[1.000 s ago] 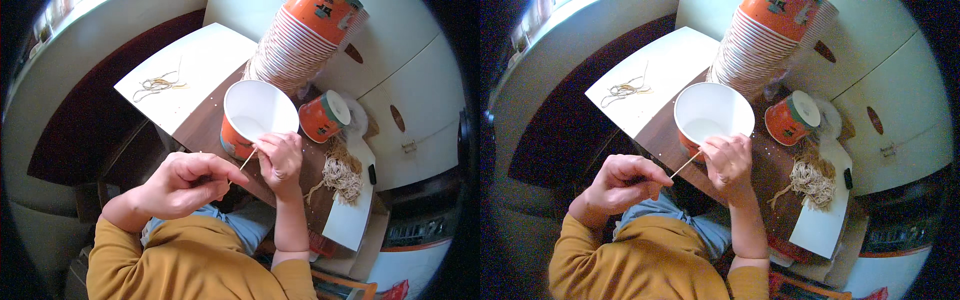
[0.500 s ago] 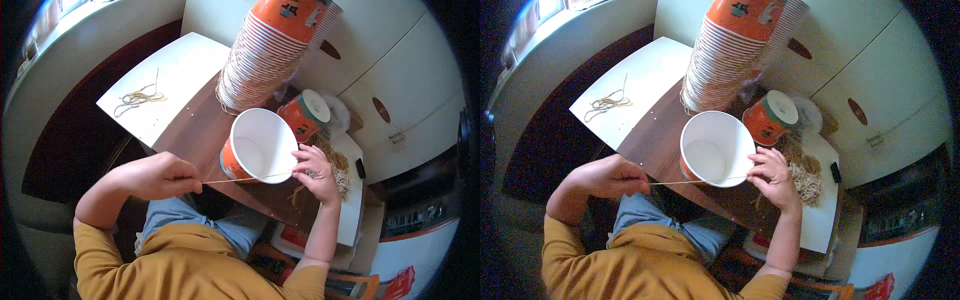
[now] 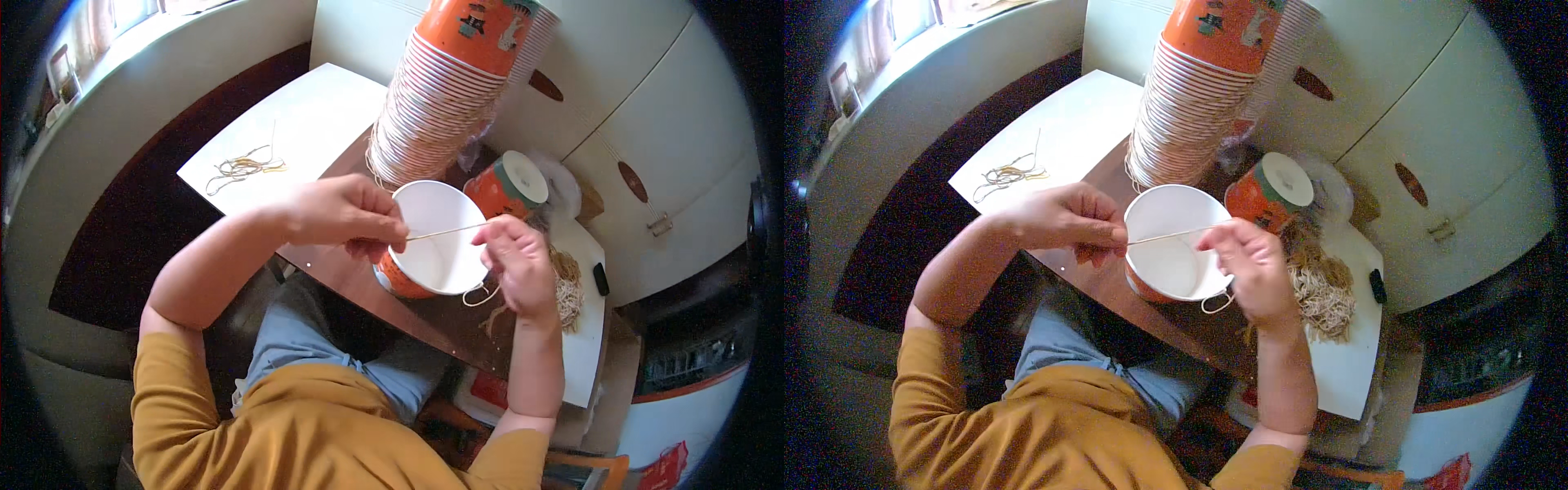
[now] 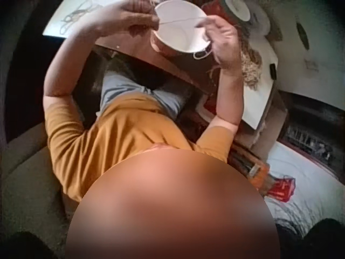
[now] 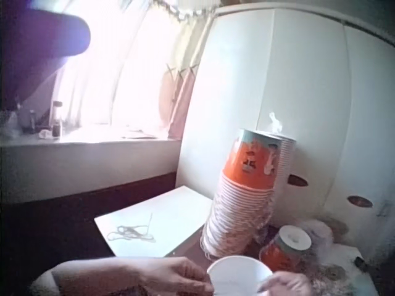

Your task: Attach thin strings to small decorative buckets by threading them through holes and tying knots.

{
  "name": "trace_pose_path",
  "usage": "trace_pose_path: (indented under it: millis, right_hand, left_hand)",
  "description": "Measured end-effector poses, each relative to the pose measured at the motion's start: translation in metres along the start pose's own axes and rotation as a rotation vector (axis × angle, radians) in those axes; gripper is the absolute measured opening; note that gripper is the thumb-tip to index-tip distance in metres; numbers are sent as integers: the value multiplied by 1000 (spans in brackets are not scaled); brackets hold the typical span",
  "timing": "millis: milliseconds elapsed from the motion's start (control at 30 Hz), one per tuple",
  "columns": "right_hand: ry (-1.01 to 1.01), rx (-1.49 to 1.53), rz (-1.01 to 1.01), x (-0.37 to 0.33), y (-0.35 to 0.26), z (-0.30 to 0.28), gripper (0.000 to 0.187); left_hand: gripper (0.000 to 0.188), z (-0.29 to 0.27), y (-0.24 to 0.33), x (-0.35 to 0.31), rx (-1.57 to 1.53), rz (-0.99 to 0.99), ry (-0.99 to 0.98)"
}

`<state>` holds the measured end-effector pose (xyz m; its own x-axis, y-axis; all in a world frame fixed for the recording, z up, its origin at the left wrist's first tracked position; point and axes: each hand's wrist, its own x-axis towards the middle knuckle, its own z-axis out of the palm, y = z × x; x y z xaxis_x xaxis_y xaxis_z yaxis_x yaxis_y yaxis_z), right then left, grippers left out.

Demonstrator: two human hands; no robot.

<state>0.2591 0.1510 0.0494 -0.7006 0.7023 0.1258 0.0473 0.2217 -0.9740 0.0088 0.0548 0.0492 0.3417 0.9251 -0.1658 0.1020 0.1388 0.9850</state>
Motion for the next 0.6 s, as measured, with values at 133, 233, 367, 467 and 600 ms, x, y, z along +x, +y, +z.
trace_pose_path:
  millis: [133,233,367,467,600]
  right_hand:
    - [68,79,-7,8,18,-23,24]
    - [69,14,0,12,21,-20,24]
    - [51,-83,46,16,19,-21,20]
    - [269,-922,-276,13,15,-8,25]
    - [53,-608,-371,6,-3,30,69]
  left_hand:
    - [26,-4,-34,-8,-142,-23,25]
    - [19,-1,-47,-8,-297,-28,65]
    - [19,2,-47,-8,-404,14,116]
    - [22,4,-43,-9,-290,43,129]
    - [25,12,-33,-12,-169,166,131]
